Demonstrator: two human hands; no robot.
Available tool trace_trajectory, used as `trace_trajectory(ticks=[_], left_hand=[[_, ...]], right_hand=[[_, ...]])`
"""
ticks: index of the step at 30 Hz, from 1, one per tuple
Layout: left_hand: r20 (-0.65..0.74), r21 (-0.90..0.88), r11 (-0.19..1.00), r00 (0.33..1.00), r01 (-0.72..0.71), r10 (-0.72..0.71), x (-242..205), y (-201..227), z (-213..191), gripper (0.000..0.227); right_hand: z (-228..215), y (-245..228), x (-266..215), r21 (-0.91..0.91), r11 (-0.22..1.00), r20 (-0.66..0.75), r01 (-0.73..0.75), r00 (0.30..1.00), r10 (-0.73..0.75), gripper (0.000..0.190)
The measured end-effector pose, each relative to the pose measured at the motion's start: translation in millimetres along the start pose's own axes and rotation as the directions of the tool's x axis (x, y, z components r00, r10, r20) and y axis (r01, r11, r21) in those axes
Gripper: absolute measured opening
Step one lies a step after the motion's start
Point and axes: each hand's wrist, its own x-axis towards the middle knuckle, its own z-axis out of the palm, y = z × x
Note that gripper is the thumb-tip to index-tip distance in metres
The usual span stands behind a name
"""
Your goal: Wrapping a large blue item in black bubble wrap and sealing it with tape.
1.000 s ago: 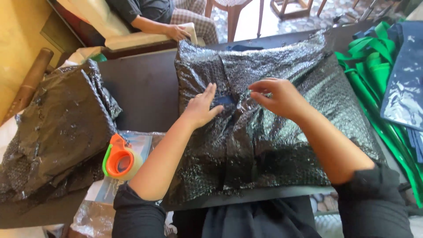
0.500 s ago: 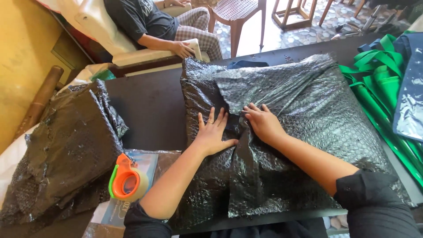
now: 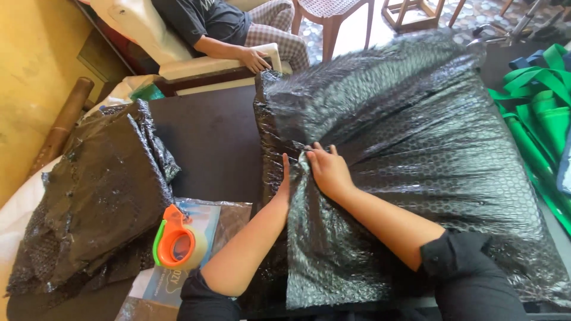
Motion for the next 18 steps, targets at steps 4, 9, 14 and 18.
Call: trace_trajectory(ticks=[4, 9, 14, 18], left_hand=[[-0.035, -0.008, 1.000, 0.999, -0.020, 0.020, 10.3, -15.9, 21.7, 0.075], [-0.120, -0.034, 0.997, 0.990, -0.073, 0.069, 14.5, -36.6, 47.6, 0.065], [-0.255, -0.570, 0.804, 0.967, -0.171, 0.025, 29.2, -71.6, 97.1, 0.055], [-0.306, -0.944, 0.168, 0.944, -0.284, -0.124, 40.1, -83.4, 119.1, 0.064]], right_hand=[[-3.0, 13.0, 3.6, 0.055, 0.996, 0.064, 0.077, 0.995, -0.081, 0.036], [-34.1, -24.6, -3.0, -0.033, 0.991, 0.356, 0.131, 0.928, -0.111, 0.067], [-41.9, -16.0, 0.1, 0.165, 0.985, 0.454, 0.055, 0.882, -0.125, 0.074], [-46.0, -17.2, -0.3, 0.285, 0.958, 0.480, 0.023, 0.862, -0.164, 0.077]])
